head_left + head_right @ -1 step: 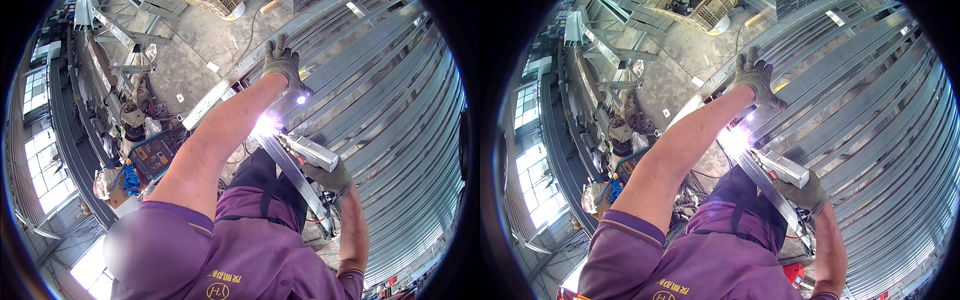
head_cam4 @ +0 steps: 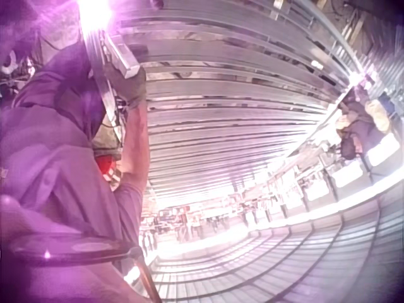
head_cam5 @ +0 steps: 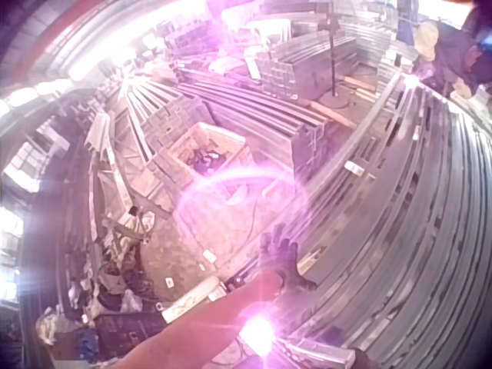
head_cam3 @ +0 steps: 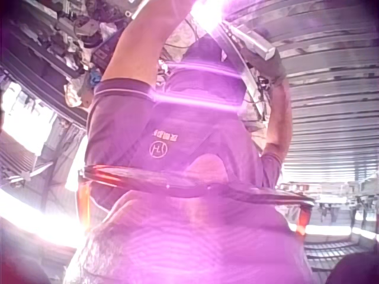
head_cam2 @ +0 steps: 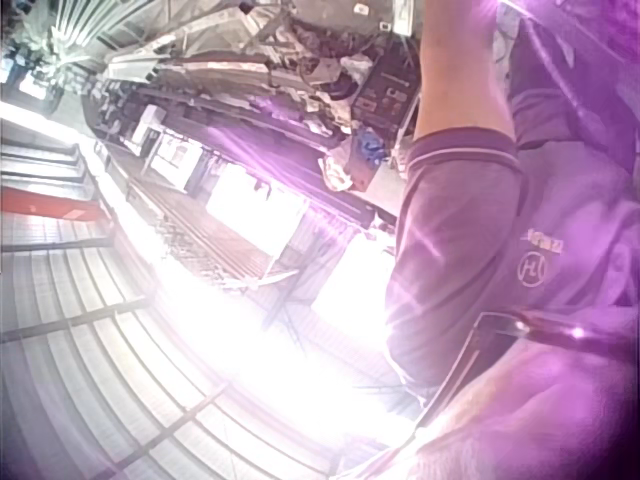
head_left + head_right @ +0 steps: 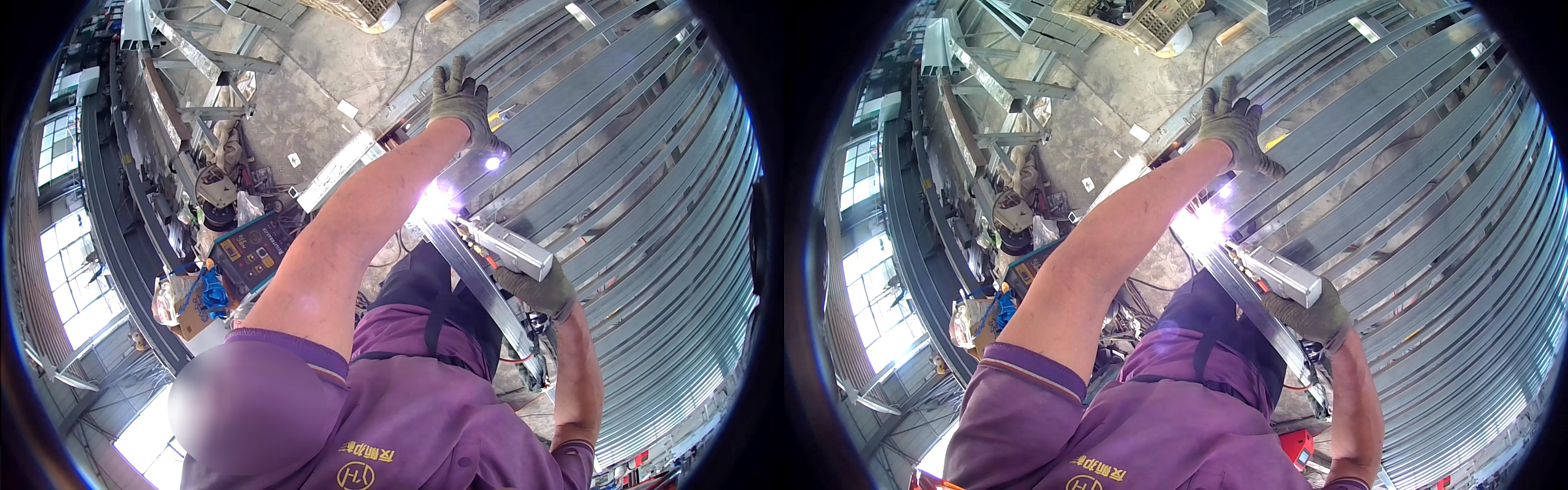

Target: The person uses a handheld welding tool to join metal bars on a large metal frame structure. They move along the frame, applying welds at various intersection points to secure the components together.

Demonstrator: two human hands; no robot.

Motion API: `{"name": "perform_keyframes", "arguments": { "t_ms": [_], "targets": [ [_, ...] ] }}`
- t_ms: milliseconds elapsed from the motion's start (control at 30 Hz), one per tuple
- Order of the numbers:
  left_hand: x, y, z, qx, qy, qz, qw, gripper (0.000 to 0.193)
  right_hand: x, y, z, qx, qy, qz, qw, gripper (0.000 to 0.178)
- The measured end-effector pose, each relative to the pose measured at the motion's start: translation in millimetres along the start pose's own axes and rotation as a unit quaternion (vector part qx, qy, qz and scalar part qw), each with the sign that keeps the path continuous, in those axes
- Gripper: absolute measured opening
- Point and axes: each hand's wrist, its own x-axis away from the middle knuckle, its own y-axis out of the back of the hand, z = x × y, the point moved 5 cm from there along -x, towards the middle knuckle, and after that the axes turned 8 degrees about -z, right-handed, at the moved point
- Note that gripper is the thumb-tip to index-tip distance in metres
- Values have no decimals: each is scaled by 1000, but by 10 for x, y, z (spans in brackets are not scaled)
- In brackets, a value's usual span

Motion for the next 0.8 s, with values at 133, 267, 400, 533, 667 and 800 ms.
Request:
{"name": "perform_keyframes", "arguments": {
  "t_ms": [133,267,400,533,667,800],
  "targets": [
    [-2,-7,-8,1,1,0,1000,146,5,6,-23,-2,3,-1,1000,49],
    [-4,4,-2,1,0,4,1000,145,19,18,-7,17,5,-2,1000,49],
    [-6,-15,6,5,-1,-6,1000,146,35,26,16,27,-4,0,1000,48],
    [-1,6,-8,4,-2,0,1000,146,43,22,2,9,9,0,1000,47],
    [-1,8,-8,-1,-1,0,1000,146,56,31,4,11,-6,0,1000,46],
    [-14,-6,-2,-4,-1,7,1000,146,67,37,-13,10,-12,-1,1000,46]
  ]
}}
